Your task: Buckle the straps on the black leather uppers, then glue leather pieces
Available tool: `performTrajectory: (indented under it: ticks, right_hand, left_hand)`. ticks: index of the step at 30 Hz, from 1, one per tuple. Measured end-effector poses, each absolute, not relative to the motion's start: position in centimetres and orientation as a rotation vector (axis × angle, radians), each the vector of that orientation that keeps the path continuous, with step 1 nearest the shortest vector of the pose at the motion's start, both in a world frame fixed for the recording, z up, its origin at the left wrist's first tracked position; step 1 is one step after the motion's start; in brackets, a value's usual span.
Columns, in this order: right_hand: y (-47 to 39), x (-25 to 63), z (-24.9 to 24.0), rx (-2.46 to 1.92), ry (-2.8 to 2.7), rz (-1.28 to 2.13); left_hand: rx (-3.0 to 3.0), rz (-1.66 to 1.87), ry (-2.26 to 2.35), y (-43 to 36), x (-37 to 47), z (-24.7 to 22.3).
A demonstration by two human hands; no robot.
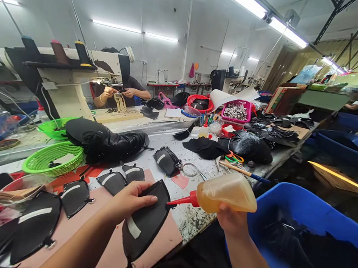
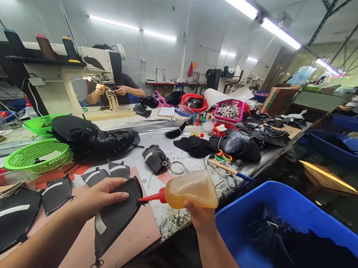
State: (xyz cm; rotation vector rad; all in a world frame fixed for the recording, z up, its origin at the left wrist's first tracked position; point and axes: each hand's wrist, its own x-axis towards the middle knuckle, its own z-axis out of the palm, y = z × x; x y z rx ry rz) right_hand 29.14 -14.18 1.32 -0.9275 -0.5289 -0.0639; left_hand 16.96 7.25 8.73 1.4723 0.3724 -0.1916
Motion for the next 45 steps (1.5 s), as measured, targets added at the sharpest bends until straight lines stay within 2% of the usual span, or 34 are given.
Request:
performTrajectory:
  ticks: [8, 28, 45]
  right_hand:
    - [-14.3, 28.9, 0.5, -0.944, -0.508, -0.15]
    - [-15.2, 29.7, -2.3, -1.002, -0.571, -0.1]
    - [-12.9, 28.9, 2.0, -0.982, -0.565, -0.132]
  left_hand:
    - [1.37, -0.112, 0.402, 7.1, 17.2, 8.7]
    - [1.402, -0.082, 0.459, 6.9, 17.4, 9.2]
    - [1.463, -0.223, 0.372, 6.9, 18.4, 8.2]
